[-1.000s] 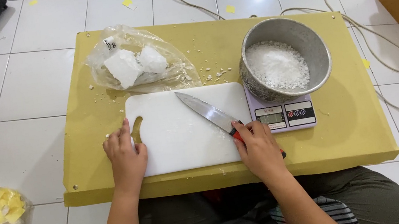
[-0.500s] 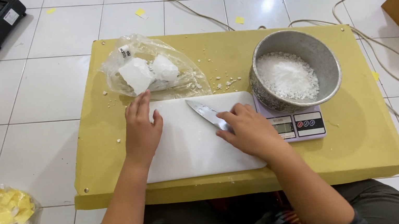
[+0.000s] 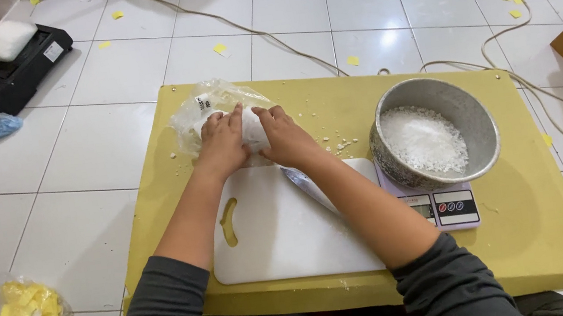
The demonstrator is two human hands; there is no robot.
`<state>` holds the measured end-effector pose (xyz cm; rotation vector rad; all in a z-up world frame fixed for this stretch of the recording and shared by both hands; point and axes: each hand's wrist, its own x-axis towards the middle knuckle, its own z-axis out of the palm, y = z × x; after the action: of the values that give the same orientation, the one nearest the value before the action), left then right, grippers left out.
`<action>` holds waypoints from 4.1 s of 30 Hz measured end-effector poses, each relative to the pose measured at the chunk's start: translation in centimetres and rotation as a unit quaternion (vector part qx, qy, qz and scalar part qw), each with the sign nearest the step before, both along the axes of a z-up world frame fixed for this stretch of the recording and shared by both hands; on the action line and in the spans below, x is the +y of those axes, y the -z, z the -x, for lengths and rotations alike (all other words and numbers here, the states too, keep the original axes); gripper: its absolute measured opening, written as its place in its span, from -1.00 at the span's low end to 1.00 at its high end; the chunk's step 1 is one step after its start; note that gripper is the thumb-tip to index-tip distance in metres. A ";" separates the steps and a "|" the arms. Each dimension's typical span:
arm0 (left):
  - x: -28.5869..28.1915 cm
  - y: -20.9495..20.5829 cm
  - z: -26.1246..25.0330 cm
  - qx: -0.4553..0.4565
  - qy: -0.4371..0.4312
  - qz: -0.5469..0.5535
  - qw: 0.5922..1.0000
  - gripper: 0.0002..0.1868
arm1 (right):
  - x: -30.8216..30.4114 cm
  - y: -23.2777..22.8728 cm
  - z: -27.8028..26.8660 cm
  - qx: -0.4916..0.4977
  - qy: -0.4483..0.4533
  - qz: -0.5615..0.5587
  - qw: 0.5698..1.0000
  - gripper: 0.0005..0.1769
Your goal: A person uses a knife to shave and chop small pieces from a large block of white wax on a cutting board.
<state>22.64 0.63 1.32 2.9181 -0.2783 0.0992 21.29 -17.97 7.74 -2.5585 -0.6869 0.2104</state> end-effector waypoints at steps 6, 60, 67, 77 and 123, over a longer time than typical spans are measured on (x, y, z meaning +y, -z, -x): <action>-0.1 1.3 -2.0 -0.008 0.004 -0.018 1.000 -0.13 | 1.6 0.2 -0.4 -0.013 0.008 0.035 0.999 -0.07; -4.3 -3.9 19.6 0.034 -0.046 0.354 0.934 -0.39 | -14.1 -0.5 21.5 -0.073 0.146 0.158 0.974 -0.53; -4.6 -3.0 19.8 0.004 -0.038 0.365 0.930 -0.47 | -14.7 0.1 20.9 -0.065 0.151 0.134 0.977 -0.52; -5.1 -2.1 20.1 -0.031 0.014 0.360 0.932 -0.48 | -13.7 0.0 20.7 -0.012 0.182 -0.005 0.983 -0.49; -5.3 -0.4 20.0 -0.082 0.095 0.306 0.944 -0.63 | -8.2 -2.4 20.5 0.017 0.032 0.266 0.963 -0.61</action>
<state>2.63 -4.66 1.74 2.2563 -0.4584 0.3339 0.77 -26.19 10.14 -3.0713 -0.5933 0.4728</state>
